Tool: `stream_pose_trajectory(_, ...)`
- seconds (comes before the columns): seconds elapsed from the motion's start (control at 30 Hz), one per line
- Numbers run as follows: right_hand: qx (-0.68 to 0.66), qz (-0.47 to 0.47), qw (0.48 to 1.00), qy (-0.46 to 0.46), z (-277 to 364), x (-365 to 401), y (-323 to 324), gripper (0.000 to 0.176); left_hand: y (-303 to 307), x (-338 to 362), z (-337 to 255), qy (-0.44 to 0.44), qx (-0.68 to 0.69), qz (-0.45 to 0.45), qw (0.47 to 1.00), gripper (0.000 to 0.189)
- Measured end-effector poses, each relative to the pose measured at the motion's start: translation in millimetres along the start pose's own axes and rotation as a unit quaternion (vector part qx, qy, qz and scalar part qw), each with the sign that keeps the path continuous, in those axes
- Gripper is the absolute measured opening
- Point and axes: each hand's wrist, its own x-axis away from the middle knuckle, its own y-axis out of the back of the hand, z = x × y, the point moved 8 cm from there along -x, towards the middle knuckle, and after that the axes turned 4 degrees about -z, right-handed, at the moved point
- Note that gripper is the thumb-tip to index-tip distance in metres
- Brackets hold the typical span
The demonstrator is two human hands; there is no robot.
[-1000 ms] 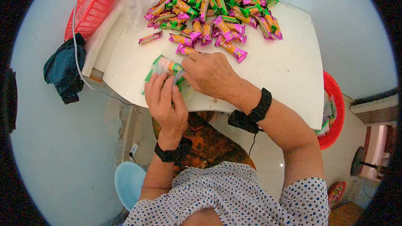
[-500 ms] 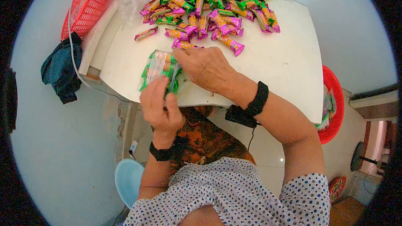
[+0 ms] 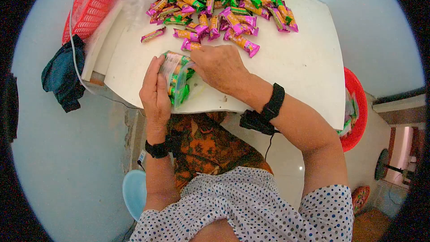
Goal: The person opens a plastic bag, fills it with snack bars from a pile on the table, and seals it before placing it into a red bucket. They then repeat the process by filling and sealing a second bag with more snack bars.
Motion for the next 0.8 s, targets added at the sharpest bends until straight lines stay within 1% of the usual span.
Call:
stream_pose_trajectory(0.1,0.005,0.005,1.0,-0.003,1.2,-1.5,1.9,0.013,-0.4,-1.5,-6.5,-0.038,-0.035,0.012,0.999,0.033)
stream_pose_trajectory(0.2,-0.023,-0.002,1.0,-0.012,-4.5,0.8,-6.9,0.012,-1.3,-0.5,-6.9,-0.059,-0.074,0.024,0.995,0.034)
stream_pose_trajectory(0.3,-0.021,0.002,1.0,0.001,-3.8,1.7,-8.5,0.009,-2.8,-1.0,-6.1,-0.041,-0.06,0.036,0.997,0.036)
stream_pose_trajectory(0.43,-0.034,0.007,0.999,-0.038,-8.6,-1.0,-12.3,0.011,-5.0,-0.2,-4.3,-0.041,-0.07,0.047,0.996,0.035)
stream_pose_trajectory(0.5,-0.023,0.024,0.997,-0.071,-12.5,-2.5,-17.2,0.016,-6.3,-0.7,-7.3,-0.042,-0.068,0.043,0.996,0.033)
stream_pose_trajectory(0.6,-0.022,0.031,0.996,-0.08,-12.8,-1.8,-17.8,0.016,-5.6,0.1,-7.7,-0.056,-0.091,0.037,0.994,0.033)
stream_pose_trajectory(0.7,-0.037,0.048,0.996,-0.068,-9.9,-2.6,-6.9,0.023,-4.0,0.7,-5.6,-0.056,-0.085,0.034,0.994,0.033)
stream_pose_trajectory(0.8,-0.107,0.052,0.991,-0.059,-8.5,-8.1,8.8,0.043,-2.0,1.4,-1.5,-0.041,-0.064,0.026,0.997,0.035)
